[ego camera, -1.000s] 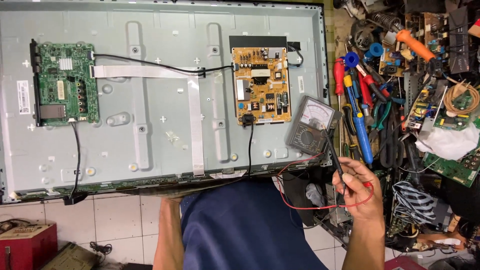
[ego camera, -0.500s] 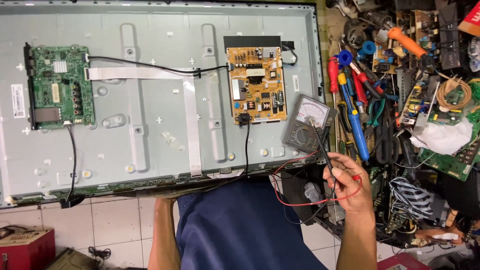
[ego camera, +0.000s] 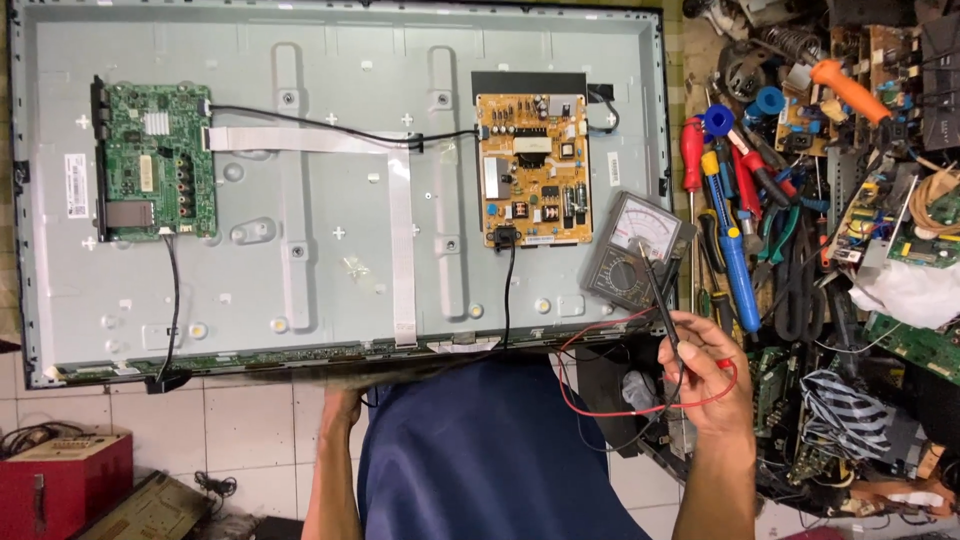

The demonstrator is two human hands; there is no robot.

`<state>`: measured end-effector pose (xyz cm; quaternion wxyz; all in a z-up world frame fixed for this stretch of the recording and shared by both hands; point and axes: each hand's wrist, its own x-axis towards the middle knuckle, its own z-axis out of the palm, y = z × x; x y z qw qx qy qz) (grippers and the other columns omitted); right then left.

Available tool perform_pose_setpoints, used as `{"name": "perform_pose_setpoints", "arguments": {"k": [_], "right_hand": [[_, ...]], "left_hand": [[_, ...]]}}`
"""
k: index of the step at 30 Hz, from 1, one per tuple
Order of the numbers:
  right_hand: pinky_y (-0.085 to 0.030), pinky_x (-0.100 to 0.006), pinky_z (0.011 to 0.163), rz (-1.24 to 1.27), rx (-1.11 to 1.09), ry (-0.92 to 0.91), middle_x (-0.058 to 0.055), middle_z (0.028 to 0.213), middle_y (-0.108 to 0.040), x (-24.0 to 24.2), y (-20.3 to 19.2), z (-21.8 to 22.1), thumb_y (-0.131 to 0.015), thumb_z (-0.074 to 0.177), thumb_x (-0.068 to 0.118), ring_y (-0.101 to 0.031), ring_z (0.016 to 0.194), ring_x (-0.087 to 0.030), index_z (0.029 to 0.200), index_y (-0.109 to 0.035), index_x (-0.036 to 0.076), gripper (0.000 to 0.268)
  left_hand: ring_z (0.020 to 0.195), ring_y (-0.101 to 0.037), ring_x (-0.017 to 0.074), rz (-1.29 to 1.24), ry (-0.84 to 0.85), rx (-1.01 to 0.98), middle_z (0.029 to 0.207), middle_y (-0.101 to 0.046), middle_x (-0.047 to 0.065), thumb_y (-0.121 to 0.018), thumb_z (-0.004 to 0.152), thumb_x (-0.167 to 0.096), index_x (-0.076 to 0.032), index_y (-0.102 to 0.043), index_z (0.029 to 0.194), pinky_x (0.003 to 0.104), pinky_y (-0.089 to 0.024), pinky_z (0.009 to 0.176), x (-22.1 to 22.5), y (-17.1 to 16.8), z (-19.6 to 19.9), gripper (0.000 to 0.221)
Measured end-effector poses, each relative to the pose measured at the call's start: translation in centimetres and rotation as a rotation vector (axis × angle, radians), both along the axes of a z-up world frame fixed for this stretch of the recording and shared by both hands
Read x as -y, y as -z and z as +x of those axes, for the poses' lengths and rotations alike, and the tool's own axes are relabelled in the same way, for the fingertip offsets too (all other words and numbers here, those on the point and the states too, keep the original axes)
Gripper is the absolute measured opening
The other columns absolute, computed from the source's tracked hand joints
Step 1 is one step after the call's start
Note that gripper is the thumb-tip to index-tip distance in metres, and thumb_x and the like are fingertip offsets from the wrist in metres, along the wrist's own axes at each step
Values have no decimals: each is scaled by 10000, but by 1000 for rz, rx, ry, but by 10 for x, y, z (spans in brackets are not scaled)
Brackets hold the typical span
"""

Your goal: Testing a television power supply board with a multimeter before removing the mounting screws with a screwdriver.

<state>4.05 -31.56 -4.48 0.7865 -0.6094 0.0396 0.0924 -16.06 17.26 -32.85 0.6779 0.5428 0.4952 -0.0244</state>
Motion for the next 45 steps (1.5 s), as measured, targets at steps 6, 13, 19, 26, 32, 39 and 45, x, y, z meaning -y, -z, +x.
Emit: {"name": "perform_pose_setpoints", "arguments": {"k": [6, 13, 19, 26, 32, 39, 45], "right_hand": [[-379, -172, 416, 52, 21, -4, -249, 750, -657, 4, 4, 9, -627, 903, 76, -475, 494, -124, 1365, -577, -58, 484], [-398, -167, 440, 43, 43, 9, -257, 816, -678, 14, 15, 8, -632, 906, 81, -512, 539, -126, 1384, -569, -63, 503], [-438, -190, 404, 98, 29, 84, -277, 808, -640, 24, 15, 2, -653, 822, 79, -565, 556, -187, 1246, -604, -36, 442], [-415, -236, 539, 115, 47, 112, -227, 1134, -621, 15, 7, -6, -613, 837, 7, -561, 706, -209, 1385, -555, -35, 552], [-489, -280, 675, 93, -32, 83, -188, 1031, -655, 11, 16, -4, -646, 863, -3, -600, 849, -226, 1294, -627, -4, 431], [-465, -262, 645, 68, 23, 48, -208, 877, -608, 4, -1, 0, -657, 847, 14, -529, 688, -226, 1266, -610, -17, 423], [-528, -272, 643, -28, 14, 95, -270, 991, -717, 24, -2, -25, -719, 750, 7, -718, 833, -279, 1255, -642, -13, 511]], "left_hand": [[676, -642, 185, 147, 106, -13, 729, -708, 105, -634, 1021, -230, -71, -785, 926, 348, -512, 726, 2, -12, 4, 239], [682, -639, 207, 239, 138, 13, 728, -713, 118, -575, 1066, -129, -23, -751, 941, 352, -515, 713, 4, -14, 4, 241], [918, -742, 413, 720, 490, -46, 882, -781, 179, -630, 932, -100, -123, -797, 981, 516, -589, 770, 0, -11, -6, 176], [1196, -682, 338, 591, 637, -196, 1274, -753, 81, -641, 950, -262, -148, -751, 1220, 462, -544, 984, -16, -3, -24, 313], [1142, -720, 337, 486, 751, -362, 1322, -722, 73, -592, 957, -413, -149, -673, 1341, 475, -575, 889, -14, -41, -24, 473], [1077, -728, 379, 393, 1161, -408, 1124, -782, 160, -623, 937, -509, -157, -720, 1264, 468, -552, 835, -8, -124, 1, 490], [911, -724, 31, 162, 1053, -60, 997, -860, -107, -680, 930, -315, -187, -832, 996, 261, -476, 700, 24, -329, 97, 210]]}}
